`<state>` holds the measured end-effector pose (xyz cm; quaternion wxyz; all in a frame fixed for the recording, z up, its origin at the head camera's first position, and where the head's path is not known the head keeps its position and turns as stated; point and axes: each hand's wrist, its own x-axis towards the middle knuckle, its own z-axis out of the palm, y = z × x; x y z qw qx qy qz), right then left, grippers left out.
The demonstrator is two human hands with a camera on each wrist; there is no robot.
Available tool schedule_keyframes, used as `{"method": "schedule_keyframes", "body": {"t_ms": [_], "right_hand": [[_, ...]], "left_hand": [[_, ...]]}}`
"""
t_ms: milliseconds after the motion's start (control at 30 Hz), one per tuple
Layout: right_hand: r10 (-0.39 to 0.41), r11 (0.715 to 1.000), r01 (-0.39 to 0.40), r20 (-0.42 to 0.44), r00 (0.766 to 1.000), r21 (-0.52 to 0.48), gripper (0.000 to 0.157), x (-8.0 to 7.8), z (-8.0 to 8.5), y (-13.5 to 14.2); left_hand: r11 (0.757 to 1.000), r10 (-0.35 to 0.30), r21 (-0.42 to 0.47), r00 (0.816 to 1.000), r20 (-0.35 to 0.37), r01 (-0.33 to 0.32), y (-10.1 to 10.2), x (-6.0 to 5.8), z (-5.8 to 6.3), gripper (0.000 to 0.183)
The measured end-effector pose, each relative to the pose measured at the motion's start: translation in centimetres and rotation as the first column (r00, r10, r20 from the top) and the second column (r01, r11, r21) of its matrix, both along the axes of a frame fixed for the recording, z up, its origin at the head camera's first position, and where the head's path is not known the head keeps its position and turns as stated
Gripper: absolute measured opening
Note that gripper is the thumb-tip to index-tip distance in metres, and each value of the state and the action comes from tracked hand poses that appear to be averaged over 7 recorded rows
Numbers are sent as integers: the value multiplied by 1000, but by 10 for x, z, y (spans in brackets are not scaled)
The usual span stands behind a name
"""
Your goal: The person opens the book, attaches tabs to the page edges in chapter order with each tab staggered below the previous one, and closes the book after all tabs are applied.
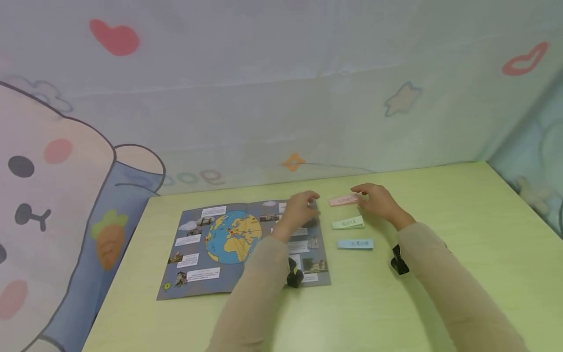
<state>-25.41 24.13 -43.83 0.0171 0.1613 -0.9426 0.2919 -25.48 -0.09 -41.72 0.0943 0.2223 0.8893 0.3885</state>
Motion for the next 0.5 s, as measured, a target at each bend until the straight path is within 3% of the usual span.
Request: {"method": "schedule_keyframes", "body": {"t_ms": [167, 500], "right_hand": [[-30, 999, 31, 51, 998, -12, 36, -4, -3, 2], [-9, 999, 12, 69, 998, -42, 38, -4, -11, -2]], "left_hand": [[999, -32, -38, 998, -62, 30, 14, -4, -10, 43], [998, 60, -18, 996, -64, -61, 27, -6, -20, 39]]}}
